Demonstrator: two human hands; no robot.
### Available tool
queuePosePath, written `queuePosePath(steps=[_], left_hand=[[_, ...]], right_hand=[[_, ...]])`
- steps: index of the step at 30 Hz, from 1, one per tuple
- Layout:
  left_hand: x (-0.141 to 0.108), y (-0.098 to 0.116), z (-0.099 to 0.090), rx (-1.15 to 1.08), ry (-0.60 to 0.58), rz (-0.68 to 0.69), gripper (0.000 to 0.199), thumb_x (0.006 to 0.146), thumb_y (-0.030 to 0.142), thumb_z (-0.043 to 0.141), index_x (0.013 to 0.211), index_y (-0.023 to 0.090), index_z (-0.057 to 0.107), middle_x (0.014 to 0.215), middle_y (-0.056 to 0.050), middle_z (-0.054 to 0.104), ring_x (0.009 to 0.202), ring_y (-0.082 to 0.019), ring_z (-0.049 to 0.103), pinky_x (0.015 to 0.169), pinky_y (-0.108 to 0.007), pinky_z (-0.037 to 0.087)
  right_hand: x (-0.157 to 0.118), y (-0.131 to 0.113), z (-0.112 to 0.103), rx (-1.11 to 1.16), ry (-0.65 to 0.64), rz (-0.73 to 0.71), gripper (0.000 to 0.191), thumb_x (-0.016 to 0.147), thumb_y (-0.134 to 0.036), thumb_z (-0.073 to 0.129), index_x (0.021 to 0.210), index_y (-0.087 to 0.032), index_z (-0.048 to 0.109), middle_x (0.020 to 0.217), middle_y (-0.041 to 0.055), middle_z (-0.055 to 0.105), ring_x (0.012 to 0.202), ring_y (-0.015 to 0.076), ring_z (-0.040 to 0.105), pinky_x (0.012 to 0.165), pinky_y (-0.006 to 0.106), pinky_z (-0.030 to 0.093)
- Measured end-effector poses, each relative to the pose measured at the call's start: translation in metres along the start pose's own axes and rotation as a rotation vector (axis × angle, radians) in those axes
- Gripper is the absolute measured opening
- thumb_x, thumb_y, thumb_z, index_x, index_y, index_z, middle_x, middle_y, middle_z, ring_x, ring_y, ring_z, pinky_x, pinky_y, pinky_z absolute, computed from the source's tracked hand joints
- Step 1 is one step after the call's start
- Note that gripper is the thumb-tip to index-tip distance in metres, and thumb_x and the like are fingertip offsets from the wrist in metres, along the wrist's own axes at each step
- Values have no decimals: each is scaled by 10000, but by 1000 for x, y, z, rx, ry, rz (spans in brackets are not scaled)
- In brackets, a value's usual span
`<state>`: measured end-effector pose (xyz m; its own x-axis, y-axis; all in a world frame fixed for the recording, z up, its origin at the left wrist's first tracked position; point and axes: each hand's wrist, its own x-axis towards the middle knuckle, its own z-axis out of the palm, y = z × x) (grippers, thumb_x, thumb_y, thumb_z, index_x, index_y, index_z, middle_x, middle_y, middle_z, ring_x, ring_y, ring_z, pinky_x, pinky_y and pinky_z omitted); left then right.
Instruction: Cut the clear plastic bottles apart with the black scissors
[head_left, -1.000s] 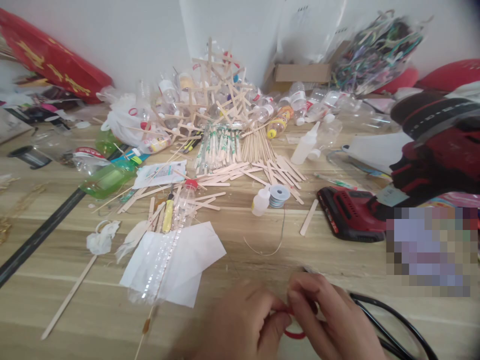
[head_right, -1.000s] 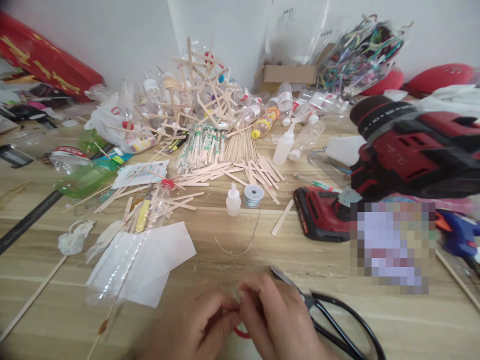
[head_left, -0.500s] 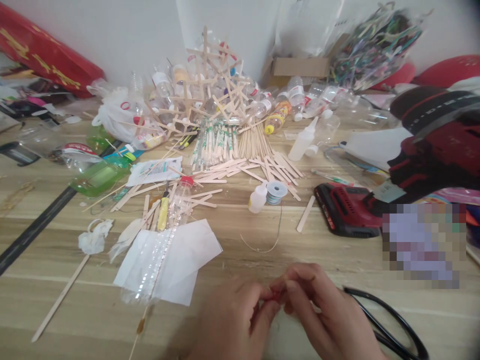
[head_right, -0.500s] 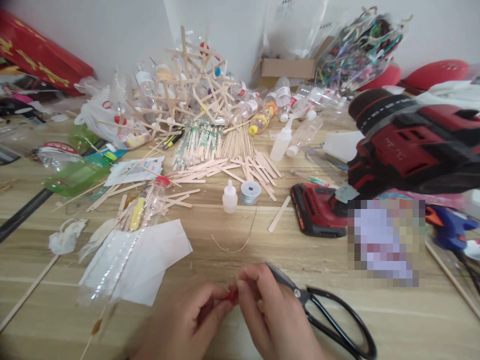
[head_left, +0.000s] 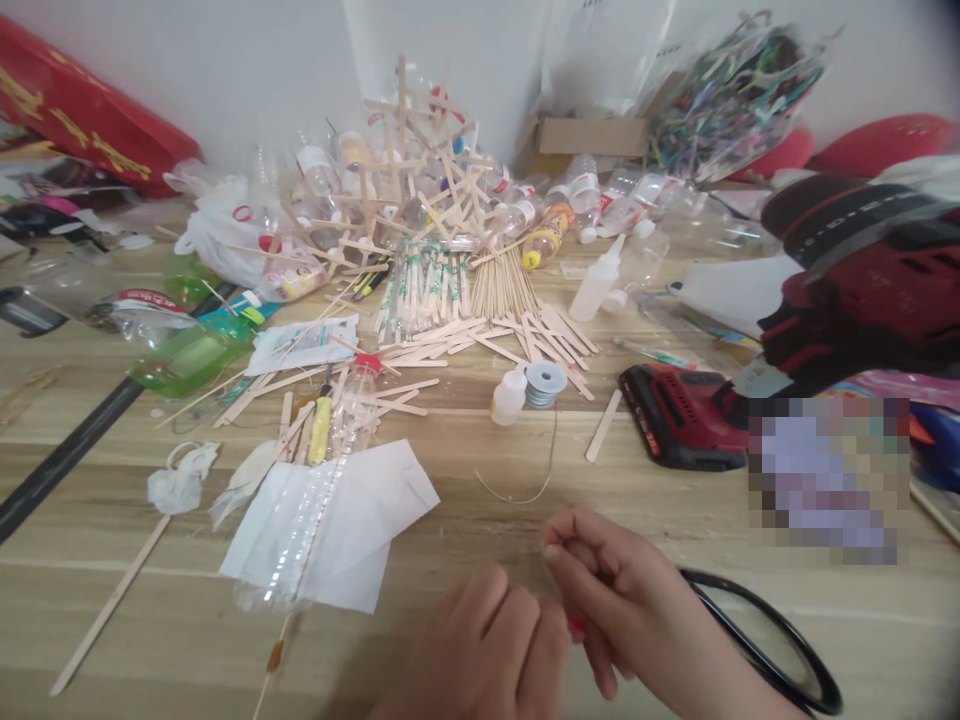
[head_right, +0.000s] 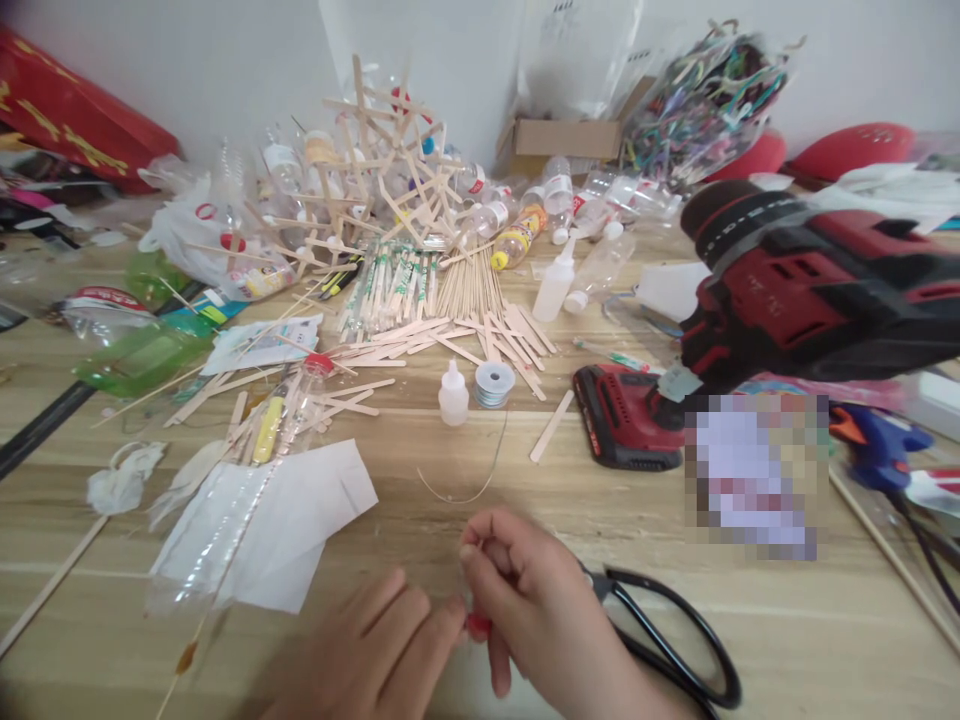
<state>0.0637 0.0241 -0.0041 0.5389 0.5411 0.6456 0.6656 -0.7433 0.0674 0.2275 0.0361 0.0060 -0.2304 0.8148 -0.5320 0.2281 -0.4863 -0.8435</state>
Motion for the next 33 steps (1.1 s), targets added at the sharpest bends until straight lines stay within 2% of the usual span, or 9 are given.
queuePosePath(steps=[4,13,18,21,23,25,27,31,33], left_hand=[[0,1,-1,44,24,47,318,948,-6,367,883,119,652,533,22,569,454,-150,516,449,-291,340],[-1,1,-3,12,-9,103,301,970,14,381,926,101,666,541,25,580,468,-154,546,464,-283,413],[-11,2,0,-148,-114,-11,307,993,65,372,921,138,661,608,4,611,528,-166,556,553,-293,469],[-14,1,1,-387,-203,-228,231,972,115,471,872,185,666,696,-9,650,629,-168,592,624,-280,475],[-10,0,-2,-599,-344,-528,160,924,154,554,853,207,687,711,5,644,650,-155,580,601,-256,435],[-3,-2,-7,-827,-517,-892,107,875,227,611,813,207,696,633,37,567,570,-126,486,538,-242,350],[6,-6,-11,-1036,-590,-1174,151,834,329,651,798,189,693,576,63,476,531,-107,376,518,-243,270],[17,-16,-13,-1281,-414,-1444,306,705,456,771,743,166,679,563,77,436,555,-95,306,551,-248,224],[17,-19,-11,-1361,-306,-1529,347,654,473,822,714,162,679,557,76,448,556,-91,311,556,-248,220]], right_hand=[[7,0,-3,-11,-110,101,370,783,-576,536,818,-216,457,493,-103,515,292,43,448,283,114,199],[10,2,-3,-60,-121,117,304,739,-512,499,813,-218,479,474,-108,520,284,47,444,258,115,199],[10,0,-5,-36,-125,96,289,735,-501,519,790,-220,479,454,-107,497,276,49,403,265,130,184],[11,0,-4,-11,-103,35,313,744,-520,529,793,-214,491,481,-101,496,293,46,375,287,141,231],[10,0,-3,-20,-86,-30,309,770,-511,537,779,-204,506,510,-87,500,321,47,386,319,150,275],[10,1,-3,-14,-51,-102,304,797,-496,556,790,-193,529,559,-63,528,368,59,442,363,160,314],[8,1,-5,13,28,-182,300,829,-486,562,851,-187,564,577,-47,545,428,88,503,412,180,367],[3,0,-10,-127,318,-491,191,913,-357,542,887,-196,641,609,-19,567,515,122,547,480,208,426],[0,1,-10,-282,386,-674,143,915,-261,560,827,-213,662,644,-11,583,539,116,549,504,204,440]])
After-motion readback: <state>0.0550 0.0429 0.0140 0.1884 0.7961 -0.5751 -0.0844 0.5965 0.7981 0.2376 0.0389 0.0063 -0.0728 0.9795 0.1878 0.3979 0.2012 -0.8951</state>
